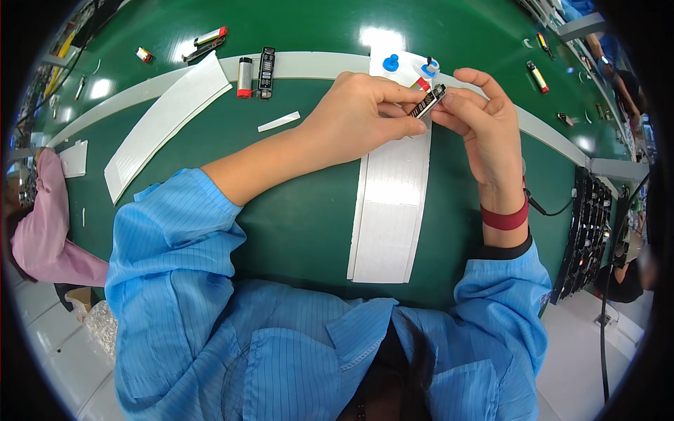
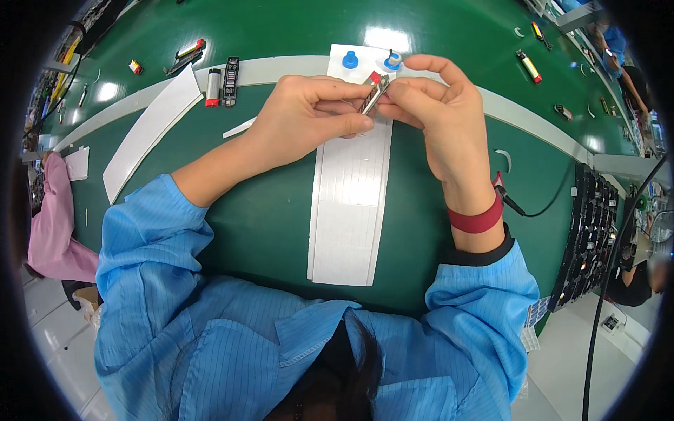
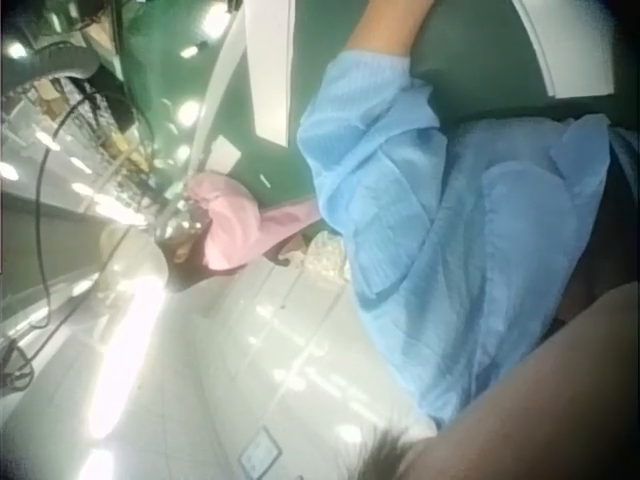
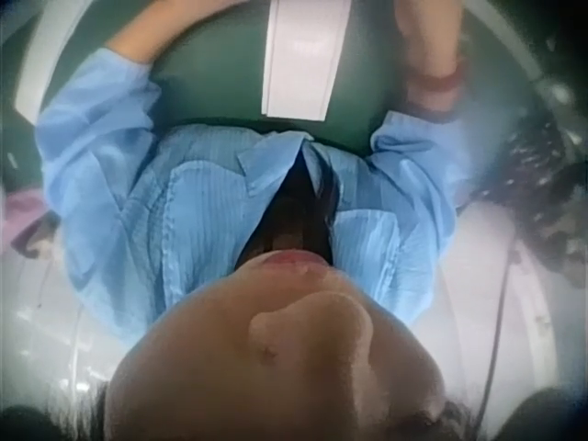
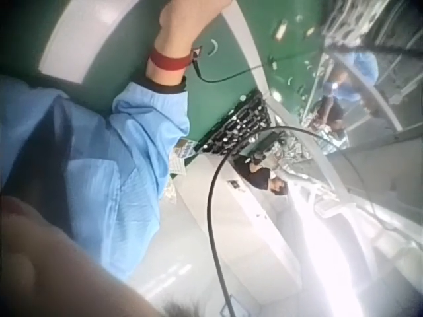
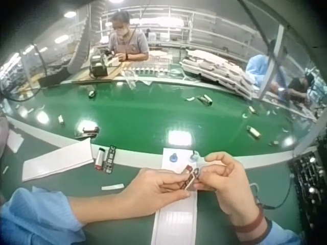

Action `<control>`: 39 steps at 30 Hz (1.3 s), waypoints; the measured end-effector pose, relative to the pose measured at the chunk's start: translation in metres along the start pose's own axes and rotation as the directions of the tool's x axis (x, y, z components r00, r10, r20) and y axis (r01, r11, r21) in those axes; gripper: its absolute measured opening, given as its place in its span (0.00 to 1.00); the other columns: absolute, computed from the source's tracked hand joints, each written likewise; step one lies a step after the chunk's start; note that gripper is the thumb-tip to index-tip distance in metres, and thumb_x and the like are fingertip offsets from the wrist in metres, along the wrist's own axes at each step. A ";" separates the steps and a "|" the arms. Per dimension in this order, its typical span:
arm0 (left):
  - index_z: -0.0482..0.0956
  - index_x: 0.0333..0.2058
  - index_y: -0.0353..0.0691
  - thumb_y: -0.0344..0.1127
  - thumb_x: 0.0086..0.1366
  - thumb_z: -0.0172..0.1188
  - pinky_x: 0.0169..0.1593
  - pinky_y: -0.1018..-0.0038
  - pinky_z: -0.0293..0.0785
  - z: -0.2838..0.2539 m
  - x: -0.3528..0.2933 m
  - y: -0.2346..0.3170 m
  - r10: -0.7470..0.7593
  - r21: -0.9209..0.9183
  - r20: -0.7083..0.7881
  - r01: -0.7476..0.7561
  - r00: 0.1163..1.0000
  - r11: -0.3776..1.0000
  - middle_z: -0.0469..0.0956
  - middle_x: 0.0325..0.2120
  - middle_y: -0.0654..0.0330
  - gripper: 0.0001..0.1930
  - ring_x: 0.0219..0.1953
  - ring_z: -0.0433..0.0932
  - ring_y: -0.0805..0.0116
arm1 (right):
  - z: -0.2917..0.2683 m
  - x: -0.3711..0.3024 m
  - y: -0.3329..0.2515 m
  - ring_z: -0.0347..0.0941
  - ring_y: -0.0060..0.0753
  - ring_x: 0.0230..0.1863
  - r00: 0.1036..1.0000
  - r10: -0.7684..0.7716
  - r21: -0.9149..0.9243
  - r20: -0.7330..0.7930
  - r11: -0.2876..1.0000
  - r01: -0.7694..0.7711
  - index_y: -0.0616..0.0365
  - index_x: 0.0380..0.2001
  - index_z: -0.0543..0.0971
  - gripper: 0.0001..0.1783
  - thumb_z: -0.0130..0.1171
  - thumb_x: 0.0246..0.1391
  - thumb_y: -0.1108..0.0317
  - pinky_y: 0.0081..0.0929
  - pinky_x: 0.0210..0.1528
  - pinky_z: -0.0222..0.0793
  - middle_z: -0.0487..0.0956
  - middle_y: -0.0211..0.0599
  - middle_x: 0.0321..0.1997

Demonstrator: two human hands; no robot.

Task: The person picks up a circuit board and a battery, aligns them, and wraps a piece of tape around the components. The assembled unit is then placed onto a white strip on the workbench.

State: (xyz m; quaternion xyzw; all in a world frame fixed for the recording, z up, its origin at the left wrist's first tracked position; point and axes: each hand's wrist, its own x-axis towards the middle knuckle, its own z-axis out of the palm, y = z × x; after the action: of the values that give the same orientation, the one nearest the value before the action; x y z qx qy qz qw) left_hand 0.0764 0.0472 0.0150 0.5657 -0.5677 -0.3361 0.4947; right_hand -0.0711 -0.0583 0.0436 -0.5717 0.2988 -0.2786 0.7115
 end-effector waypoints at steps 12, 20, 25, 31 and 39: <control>0.73 0.44 0.32 0.25 0.52 0.61 0.36 0.80 0.75 0.000 -0.003 0.007 -0.036 -0.009 -0.008 0.036 0.999 0.999 0.78 0.32 0.54 0.19 0.33 0.78 0.72 | 0.008 -0.007 -0.006 0.76 0.30 0.28 0.993 -0.113 -0.114 -0.040 0.988 0.108 0.68 0.38 0.65 0.17 0.55 0.42 0.81 0.23 0.33 0.75 0.77 0.43 0.28; 0.71 0.46 0.33 0.29 0.54 0.59 0.39 0.79 0.75 -0.003 0.002 0.003 -0.122 -0.414 0.175 0.186 0.977 0.891 0.77 0.34 0.55 0.19 0.35 0.78 0.71 | -0.008 0.006 0.008 0.70 0.23 0.22 0.997 -0.071 -0.070 -0.023 0.995 0.069 0.61 0.32 0.66 0.11 0.52 0.42 0.79 0.20 0.25 0.68 0.74 0.37 0.25; 0.64 0.51 0.32 0.36 0.61 0.51 0.38 0.78 0.75 -0.017 0.010 0.010 -0.063 -0.734 0.398 0.359 0.915 0.576 0.75 0.38 0.55 0.21 0.39 0.77 0.69 | -0.046 0.029 0.008 0.73 0.33 0.35 0.817 -0.461 -0.286 -0.347 0.881 0.376 0.67 0.43 0.65 0.17 0.52 0.48 0.77 0.25 0.38 0.72 0.75 0.48 0.37; 0.62 0.52 0.32 0.35 0.61 0.51 0.38 0.78 0.78 -0.022 0.008 -0.006 -0.133 -0.784 0.419 0.431 0.898 0.447 0.74 0.39 0.54 0.22 0.41 0.76 0.67 | -0.017 0.008 0.000 0.73 0.31 0.42 0.969 0.013 0.093 0.247 0.995 -0.037 0.65 0.50 0.66 0.21 0.51 0.52 0.74 0.25 0.46 0.69 0.75 0.44 0.42; 0.61 0.52 0.31 0.34 0.61 0.50 0.39 0.78 0.78 -0.025 0.010 -0.009 -0.101 -0.769 0.450 0.443 0.887 0.460 0.74 0.40 0.51 0.22 0.42 0.76 0.67 | -0.024 0.004 0.006 0.71 0.22 0.40 0.927 -0.047 0.191 0.373 0.981 -0.027 0.63 0.50 0.67 0.21 0.54 0.50 0.74 0.18 0.42 0.68 0.77 0.39 0.40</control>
State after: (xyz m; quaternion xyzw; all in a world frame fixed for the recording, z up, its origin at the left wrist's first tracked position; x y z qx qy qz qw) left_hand 0.1042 0.0409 0.0153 0.2635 -0.3029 -0.7396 0.5402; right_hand -0.0859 -0.0761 0.0336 -0.5445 0.1255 -0.1954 0.8060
